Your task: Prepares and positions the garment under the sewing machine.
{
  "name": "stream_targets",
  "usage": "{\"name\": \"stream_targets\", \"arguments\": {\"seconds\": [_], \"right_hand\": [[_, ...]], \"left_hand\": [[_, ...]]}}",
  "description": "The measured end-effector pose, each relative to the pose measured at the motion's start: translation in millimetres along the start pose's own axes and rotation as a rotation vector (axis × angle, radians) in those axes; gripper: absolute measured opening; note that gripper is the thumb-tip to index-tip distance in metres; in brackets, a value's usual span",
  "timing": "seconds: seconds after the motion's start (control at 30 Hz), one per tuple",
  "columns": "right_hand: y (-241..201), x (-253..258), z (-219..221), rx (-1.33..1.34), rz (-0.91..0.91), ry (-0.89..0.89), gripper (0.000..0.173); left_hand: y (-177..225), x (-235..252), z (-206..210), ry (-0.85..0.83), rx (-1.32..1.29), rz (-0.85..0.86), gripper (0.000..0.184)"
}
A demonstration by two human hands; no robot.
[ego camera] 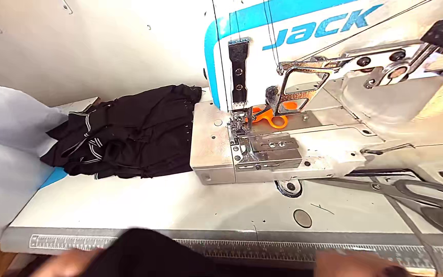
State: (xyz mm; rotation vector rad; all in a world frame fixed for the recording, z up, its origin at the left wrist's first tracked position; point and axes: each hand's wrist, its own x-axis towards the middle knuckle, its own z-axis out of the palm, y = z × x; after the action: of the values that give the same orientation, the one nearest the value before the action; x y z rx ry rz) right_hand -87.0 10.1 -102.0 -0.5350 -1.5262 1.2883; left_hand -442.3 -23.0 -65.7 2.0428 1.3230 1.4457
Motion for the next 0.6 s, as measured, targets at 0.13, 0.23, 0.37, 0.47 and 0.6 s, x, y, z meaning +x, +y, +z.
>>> {"name": "stream_targets", "arguments": {"seconds": [0.13,0.23,0.37,0.47,0.6], "right_hand": [[10.8,32.5,24.4,-0.034,-0.077,-0.071,0.015],[25.8,53.0,35.3,-0.019,-0.022,0.031,0.015],[46.5,59.4,34.9,0.043,0.212,0.167,0.017],[59.1,53.6,31.4,0.089,0.338,0.204,0.020],[63.7,41.8,31.2,0.196,0.370,0.138,0.023]], "left_hand": [[-6.3,87.6,-48.0,0.129,0.442,0.364,0.023],[-37.8,177.4,-34.8,0.104,0.750,0.597,0.040],[-27.0,175.5,35.0,-0.055,0.736,0.307,0.062],[-30.4,91.5,77.6,-0.044,0.469,0.240,0.052],[-18.4,0.5,117.0,-0.112,0.050,0.079,0.033]]}}
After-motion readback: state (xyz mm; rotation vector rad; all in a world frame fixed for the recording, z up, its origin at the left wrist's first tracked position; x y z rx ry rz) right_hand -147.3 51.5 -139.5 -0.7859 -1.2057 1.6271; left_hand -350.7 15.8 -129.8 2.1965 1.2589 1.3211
